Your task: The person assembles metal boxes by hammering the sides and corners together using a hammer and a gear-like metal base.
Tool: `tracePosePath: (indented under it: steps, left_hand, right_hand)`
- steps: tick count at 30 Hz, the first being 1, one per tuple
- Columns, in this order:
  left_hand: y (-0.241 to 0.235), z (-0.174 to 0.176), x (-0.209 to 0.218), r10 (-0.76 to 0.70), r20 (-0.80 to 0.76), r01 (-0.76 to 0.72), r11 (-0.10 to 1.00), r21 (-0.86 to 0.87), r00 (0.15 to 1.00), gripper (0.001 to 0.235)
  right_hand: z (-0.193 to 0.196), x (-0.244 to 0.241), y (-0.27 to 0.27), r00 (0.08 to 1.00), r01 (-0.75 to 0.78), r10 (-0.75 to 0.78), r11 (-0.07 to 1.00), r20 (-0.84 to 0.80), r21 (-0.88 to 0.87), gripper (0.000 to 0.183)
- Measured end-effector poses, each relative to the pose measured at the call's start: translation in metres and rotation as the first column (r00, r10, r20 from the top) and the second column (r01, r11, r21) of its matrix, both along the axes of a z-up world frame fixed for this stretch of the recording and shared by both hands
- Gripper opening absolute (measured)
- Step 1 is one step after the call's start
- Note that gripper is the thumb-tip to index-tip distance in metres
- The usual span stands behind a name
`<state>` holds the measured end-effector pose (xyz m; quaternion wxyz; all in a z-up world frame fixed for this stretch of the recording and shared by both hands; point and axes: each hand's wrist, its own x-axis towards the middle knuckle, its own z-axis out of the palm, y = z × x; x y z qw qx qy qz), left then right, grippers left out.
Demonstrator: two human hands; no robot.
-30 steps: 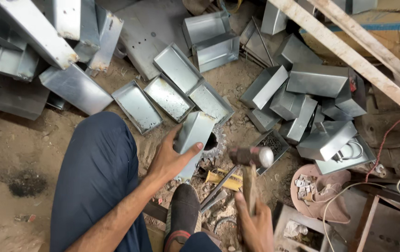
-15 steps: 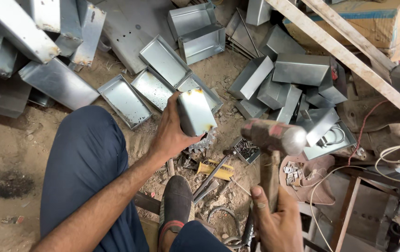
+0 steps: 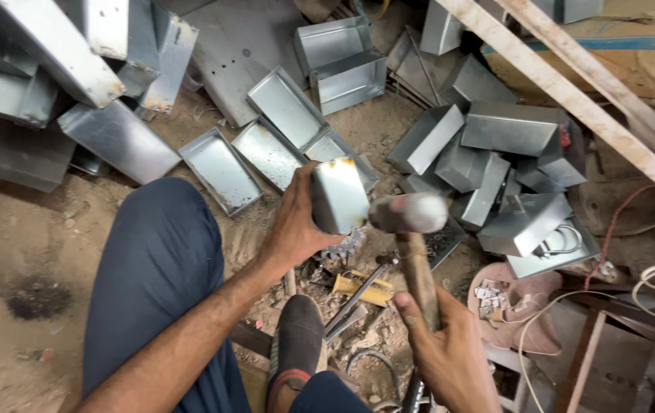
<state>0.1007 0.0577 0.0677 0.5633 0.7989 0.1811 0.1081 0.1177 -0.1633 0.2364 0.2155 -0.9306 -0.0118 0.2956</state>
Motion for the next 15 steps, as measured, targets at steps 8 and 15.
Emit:
tracePosePath:
  steps: [8, 15]
  left_hand:
    - [-0.001, -0.014, 0.001, -0.019, 0.091, 0.014, 0.998, 0.06, 0.996, 0.134]
    - [-0.003, -0.014, 0.001, -0.007, 0.055, 0.005, 0.999, 0.046, 0.998, 0.135]
  right_hand:
    - [0.014, 0.006, 0.024, 1.0, 0.01, -0.009, 0.997, -0.017, 0.07, 0.07]
    - [0.005, 0.018, 0.026, 0.993, -0.056, 0.031, 0.973, 0.113, 0.222, 0.068]
